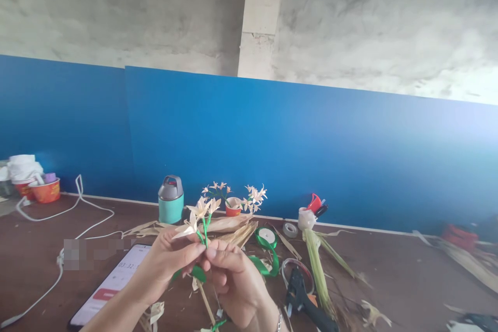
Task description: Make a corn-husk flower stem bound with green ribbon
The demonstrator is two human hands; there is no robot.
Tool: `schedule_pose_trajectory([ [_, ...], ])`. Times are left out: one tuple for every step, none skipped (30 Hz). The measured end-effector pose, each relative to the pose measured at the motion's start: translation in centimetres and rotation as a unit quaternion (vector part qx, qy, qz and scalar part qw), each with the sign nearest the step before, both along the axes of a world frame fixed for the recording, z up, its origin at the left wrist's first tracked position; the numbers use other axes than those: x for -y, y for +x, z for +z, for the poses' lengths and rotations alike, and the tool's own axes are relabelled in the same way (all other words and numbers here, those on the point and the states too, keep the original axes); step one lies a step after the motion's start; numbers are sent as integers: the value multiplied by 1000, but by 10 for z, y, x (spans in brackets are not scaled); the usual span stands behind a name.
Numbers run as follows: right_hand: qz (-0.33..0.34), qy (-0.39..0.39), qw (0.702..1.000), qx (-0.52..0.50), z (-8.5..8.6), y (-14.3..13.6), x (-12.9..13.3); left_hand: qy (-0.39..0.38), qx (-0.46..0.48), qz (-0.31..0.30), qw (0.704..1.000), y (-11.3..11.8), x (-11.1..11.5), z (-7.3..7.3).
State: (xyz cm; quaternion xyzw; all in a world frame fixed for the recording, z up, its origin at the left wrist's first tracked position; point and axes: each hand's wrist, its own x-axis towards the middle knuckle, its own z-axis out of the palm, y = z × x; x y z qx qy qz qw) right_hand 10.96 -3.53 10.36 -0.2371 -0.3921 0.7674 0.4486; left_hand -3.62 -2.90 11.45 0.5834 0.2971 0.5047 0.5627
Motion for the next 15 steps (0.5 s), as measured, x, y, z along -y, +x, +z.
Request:
schedule_pose_trajectory([
  [-16, 6, 1000, 0, 1, -1, 1, 6, -10, 14, 1000, 0, 1, 1],
  [-35, 15, 999, 2, 2, -2, 2, 11, -21, 27, 999, 1, 1, 2],
  [-55, 26, 998, 6, 2, -3, 3, 17, -30, 40, 999, 1, 2, 2],
  [-77, 38, 996, 11, 2, -4, 4, 23, -37, 56, 997, 1, 2, 2],
  [-101, 49, 994, 16, 2, -6, 4, 29, -41, 72, 996, 2, 2, 1],
  [-126, 59, 990, 20, 1, -7, 5, 34, -41, 91, 994, 3, 2, 1],
  [-149, 66, 986, 24, 0, -8, 5, 36, -37, 108, 993, 4, 3, -1],
  [-168, 73, 983, 29, -1, -9, 6, 33, -32, 122, 991, 5, 3, -2],
  [-184, 81, 979, 34, -3, -10, 6, 29, -26, 132, 990, 7, 4, -3],
  [-201, 91, 975, 42, -4, -11, 6, 25, -19, 141, 990, 9, 5, -4],
  [-216, 101, 970, 52, -5, -12, 6, 22, -14, 150, 988, 11, 6, -6],
  [-233, 111, 964, 63, -6, -12, 7, 23, -9, 158, 987, 13, 8, -7],
  [-250, 122, 958, 72, -7, -13, 7, 29, -7, 166, 986, 14, 9, -8],
  [-266, 132, 952, 80, -8, -14, 7, 38, -5, 174, 984, 15, 10, -9],
  [-279, 141, 946, 86, -8, -14, 6, 46, -2, 179, 983, 16, 11, -9],
])
